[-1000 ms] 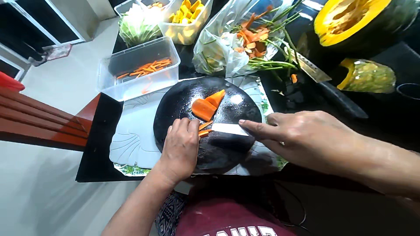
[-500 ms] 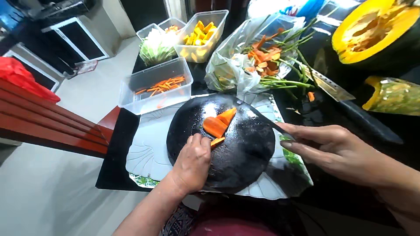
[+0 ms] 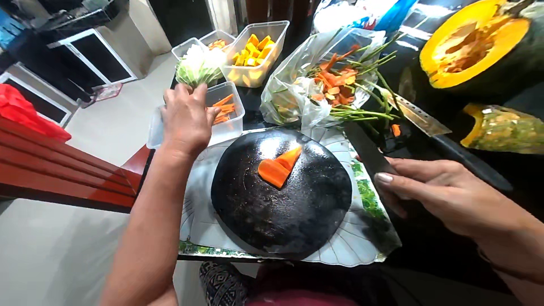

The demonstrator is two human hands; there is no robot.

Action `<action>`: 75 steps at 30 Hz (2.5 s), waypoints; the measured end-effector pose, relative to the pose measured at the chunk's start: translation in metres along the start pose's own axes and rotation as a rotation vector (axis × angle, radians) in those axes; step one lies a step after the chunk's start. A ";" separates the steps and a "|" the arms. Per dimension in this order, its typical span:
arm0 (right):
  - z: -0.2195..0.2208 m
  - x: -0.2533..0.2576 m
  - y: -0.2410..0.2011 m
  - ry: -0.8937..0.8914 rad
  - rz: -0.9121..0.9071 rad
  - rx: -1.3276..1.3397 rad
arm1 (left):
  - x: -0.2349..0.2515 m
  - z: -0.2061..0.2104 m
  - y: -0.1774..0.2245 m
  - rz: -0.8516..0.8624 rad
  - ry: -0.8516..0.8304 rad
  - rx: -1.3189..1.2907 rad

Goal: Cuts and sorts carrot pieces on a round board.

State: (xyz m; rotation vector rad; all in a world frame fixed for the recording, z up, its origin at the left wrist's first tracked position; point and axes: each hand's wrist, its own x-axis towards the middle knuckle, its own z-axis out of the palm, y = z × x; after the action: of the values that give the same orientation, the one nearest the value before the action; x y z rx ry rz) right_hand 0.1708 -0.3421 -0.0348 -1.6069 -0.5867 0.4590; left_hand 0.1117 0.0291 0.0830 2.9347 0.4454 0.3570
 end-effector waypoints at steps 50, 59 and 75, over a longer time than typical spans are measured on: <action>0.076 0.030 -0.037 -0.617 -0.446 -1.071 | -0.059 0.096 0.056 0.286 0.167 -0.401; 0.083 0.037 -0.034 -0.690 -0.404 -1.131 | -0.059 0.104 0.052 0.222 -0.014 -0.427; 0.088 0.028 -0.052 -0.783 -0.079 -1.021 | -0.088 0.080 0.030 0.157 0.376 -0.673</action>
State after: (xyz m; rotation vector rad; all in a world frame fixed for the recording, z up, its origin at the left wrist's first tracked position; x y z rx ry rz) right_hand 0.1344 -0.2525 0.0076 -2.3256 -1.6617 0.8100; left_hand 0.0590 -0.0356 -0.0071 2.2454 0.0960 0.8888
